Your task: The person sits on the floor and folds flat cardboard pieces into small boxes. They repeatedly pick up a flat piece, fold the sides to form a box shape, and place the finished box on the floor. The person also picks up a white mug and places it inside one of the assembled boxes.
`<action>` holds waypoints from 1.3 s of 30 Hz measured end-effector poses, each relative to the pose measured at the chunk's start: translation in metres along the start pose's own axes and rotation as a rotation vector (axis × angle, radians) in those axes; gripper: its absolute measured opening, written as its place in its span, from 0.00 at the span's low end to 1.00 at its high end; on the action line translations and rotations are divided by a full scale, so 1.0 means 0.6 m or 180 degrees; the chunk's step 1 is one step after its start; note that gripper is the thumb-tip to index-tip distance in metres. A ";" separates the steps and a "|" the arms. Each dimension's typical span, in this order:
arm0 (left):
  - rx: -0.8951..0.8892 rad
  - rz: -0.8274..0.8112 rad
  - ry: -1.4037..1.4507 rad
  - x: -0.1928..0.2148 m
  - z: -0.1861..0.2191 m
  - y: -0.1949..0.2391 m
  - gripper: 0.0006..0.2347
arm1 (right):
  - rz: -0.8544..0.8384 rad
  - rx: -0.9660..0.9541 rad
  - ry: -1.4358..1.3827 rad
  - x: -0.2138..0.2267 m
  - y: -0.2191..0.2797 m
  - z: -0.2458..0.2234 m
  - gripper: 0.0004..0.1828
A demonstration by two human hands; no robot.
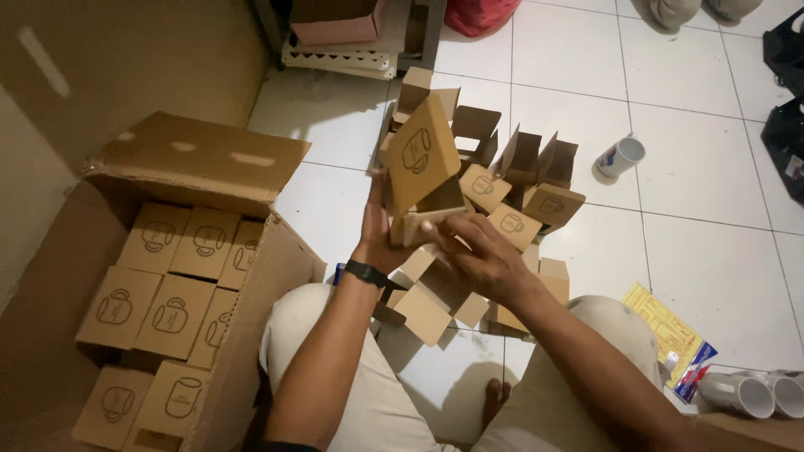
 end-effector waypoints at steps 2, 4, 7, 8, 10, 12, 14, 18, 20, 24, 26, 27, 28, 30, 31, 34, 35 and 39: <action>-0.0554 -0.0684 -0.0902 -0.026 0.017 0.045 0.27 | 0.0103 0.0232 -0.0286 -0.003 0.019 0.008 0.08; -0.0273 -0.0625 -0.0599 -0.014 0.006 0.024 0.27 | 0.0117 0.0307 -0.0318 0.009 0.002 -0.007 0.06; -0.0340 -0.0939 -0.0368 0.023 -0.014 0.000 0.28 | 0.0244 0.0100 -0.0347 0.042 -0.013 -0.026 0.09; -0.0689 -0.1314 -0.0430 0.036 -0.017 -0.004 0.29 | 0.0347 -0.0179 -0.0348 0.055 -0.017 -0.028 0.13; -0.0289 -0.1108 -0.0201 0.058 -0.024 -0.053 0.30 | 0.0441 -0.0803 -0.0774 0.074 -0.056 -0.019 0.11; 0.0135 -0.0909 0.0035 0.023 -0.015 -0.015 0.32 | 0.0522 -0.1445 -0.1179 0.087 -0.067 -0.007 0.10; 0.0092 -0.0648 -0.1363 -0.069 0.021 0.105 0.47 | 0.0014 -0.1391 -0.0855 0.086 -0.061 0.002 0.14; 0.0239 -0.0462 -0.1230 0.003 -0.021 0.018 0.42 | 0.0187 -0.1292 -0.0487 0.091 -0.029 0.015 0.16; 0.0518 -0.0482 -0.1151 0.021 -0.031 -0.008 0.41 | 0.0379 -0.1145 -0.0033 0.096 -0.041 0.008 0.16; 0.0497 -0.0681 -0.0760 0.022 -0.039 -0.023 0.34 | 0.0308 -0.1079 0.0498 0.095 -0.051 0.013 0.12; 0.0113 -0.0627 -0.1176 0.004 -0.029 -0.005 0.40 | 0.0072 -0.1542 0.0224 0.089 -0.041 0.022 0.32; 0.0115 -0.0631 -0.1176 0.002 -0.026 -0.005 0.40 | 0.0071 -0.1543 0.0228 0.092 -0.037 0.022 0.32; 0.0114 -0.0616 -0.1325 0.000 -0.023 -0.005 0.40 | -0.0059 -0.1773 0.0079 0.093 -0.032 0.026 0.31; 0.0109 -0.0597 -0.1466 0.010 -0.027 -0.014 0.40 | -0.0199 -0.1997 -0.0075 0.094 -0.013 0.038 0.31; 0.0007 -0.0694 -0.1551 0.020 -0.033 -0.022 0.37 | -0.0345 -0.2003 -0.0045 0.092 0.000 0.048 0.22; -0.0327 -0.0875 -0.1551 0.073 -0.056 -0.074 0.31 | -0.0869 -0.3037 0.0302 0.099 -0.092 0.024 0.16; -0.0563 -0.0950 -0.1465 0.094 -0.064 -0.093 0.28 | -0.1263 -0.4058 0.0619 0.105 -0.134 0.007 0.18; -0.1826 -0.1631 -0.2258 0.009 -0.014 0.033 0.34 | 0.0796 -0.1970 -0.0556 0.100 0.022 0.078 0.22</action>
Point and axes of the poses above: each hand's wrist, its own y-axis away from the middle knuckle, its own x-axis out of the back of the hand, z = x × y, the point moved 3 cm from there along -y, towards the middle knuckle, and after that the axes turned 5 degrees about z, right-handed, at the moved point
